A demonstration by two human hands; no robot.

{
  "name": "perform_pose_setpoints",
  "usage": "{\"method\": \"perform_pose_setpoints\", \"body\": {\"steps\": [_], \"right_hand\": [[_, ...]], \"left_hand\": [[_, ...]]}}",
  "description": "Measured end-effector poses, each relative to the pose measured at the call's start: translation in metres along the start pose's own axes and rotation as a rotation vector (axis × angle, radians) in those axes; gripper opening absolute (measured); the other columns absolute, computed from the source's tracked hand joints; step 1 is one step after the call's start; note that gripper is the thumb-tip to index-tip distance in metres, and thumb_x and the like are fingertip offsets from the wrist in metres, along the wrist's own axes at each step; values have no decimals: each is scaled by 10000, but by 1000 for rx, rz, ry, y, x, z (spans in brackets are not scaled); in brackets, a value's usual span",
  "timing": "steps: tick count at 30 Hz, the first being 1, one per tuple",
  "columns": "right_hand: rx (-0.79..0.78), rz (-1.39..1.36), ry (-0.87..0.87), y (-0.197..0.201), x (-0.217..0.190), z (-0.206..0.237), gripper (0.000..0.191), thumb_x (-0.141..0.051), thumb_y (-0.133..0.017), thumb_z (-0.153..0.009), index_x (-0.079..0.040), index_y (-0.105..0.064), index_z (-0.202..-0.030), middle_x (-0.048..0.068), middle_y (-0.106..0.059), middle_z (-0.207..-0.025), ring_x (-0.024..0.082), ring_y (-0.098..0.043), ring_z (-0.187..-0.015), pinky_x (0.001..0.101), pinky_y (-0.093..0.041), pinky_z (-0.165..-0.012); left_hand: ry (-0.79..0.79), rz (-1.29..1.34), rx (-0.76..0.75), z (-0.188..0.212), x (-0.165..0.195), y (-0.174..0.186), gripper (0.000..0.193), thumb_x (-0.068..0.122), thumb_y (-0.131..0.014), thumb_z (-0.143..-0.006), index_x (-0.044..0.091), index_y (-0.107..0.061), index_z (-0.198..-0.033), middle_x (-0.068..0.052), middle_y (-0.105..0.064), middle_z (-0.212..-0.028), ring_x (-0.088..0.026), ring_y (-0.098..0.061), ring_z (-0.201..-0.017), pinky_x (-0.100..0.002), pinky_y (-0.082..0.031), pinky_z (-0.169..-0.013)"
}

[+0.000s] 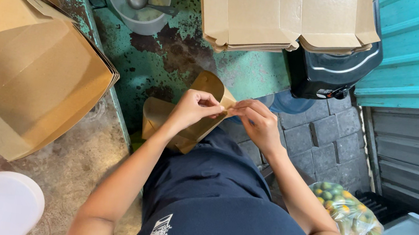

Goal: The person folds flat cardboard sheets into small paper boxes by hand, folding the side flaps and tucking the top flaps to form the box shape. The finished boxes are stacked on a nearby surface.

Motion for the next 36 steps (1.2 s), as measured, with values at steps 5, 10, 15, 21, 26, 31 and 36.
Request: {"method": "perform_pose_setpoints", "body": {"steps": [5, 10, 15, 21, 26, 31, 36], "right_hand": [[30, -26, -18, 1, -1, 3, 199, 78, -752, -795, -39, -756, -956, 76, -738, -1039, 232, -731, -1039, 342, -598, -904], [42, -28, -56, 1, 0, 3, 185, 103, -733, -784, -21, -739, -922, 80, -742, -1035, 233, -742, -1040, 336, -606, -894], [63, -6, -117, -1, -2, -2, 122, 85, -739, -840, -17, -724, -905, 82, -750, -1011, 238, -750, -1000, 332, -607, -858], [-5, -32, -155, -2, 2, -12, 104, 66, -747, -853, -19, -732, -913, 86, -753, -987, 244, -751, -955, 340, -599, -829], [-43, -50, -135, -3, 4, -20, 134, 79, -738, -819, -15, -731, -915, 94, -753, -985, 255, -753, -956, 342, -601, -824], [-104, -117, -250, -4, 11, -23, 117, 68, -732, -840, -9, -742, -927, 103, -763, -990, 247, -765, -931, 325, -616, -759], [-168, -127, -262, -5, 14, -30, 105, 36, -756, -841, -22, -756, -928, 103, -767, -959, 238, -768, -887, 323, -627, -773]], "left_hand": [[-46, -3, -11, 5, 9, -6, 123, 118, -783, -894, -5, -771, -888, -12, -751, -792, -50, -679, -708, -209, -537, -660], [-102, -150, 52, 10, 25, -7, 95, 100, -789, -872, 10, -768, -856, 10, -750, -772, -24, -648, -704, -206, -509, -653], [-124, -136, 84, 16, 37, -11, 123, 99, -782, -873, 7, -725, -815, 22, -727, -750, -7, -621, -698, -201, -492, -640], [-119, -151, 110, 18, 41, -6, 106, 85, -774, -858, -6, -729, -829, 20, -716, -740, -3, -600, -699, -203, -480, -630], [-135, -168, 54, 16, 44, -3, 85, 87, -766, -857, 8, -733, -860, 25, -734, -767, -14, -650, -720, -202, -516, -665], [-129, -156, 46, 18, 45, -5, 76, 78, -760, -857, 16, -721, -877, 21, -735, -784, -24, -672, -744, -208, -533, -686], [-120, -175, 54, 16, 43, -7, 79, 73, -763, -855, 18, -709, -872, 21, -708, -756, -24, -645, -716, -212, -515, -656]]}}
Point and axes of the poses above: each hand's wrist, its own z-axis away from the middle knuckle, its own y-axis out of the back of the hand, x = y × z, the point moved 7 cm from there along -z, towards the middle knuckle
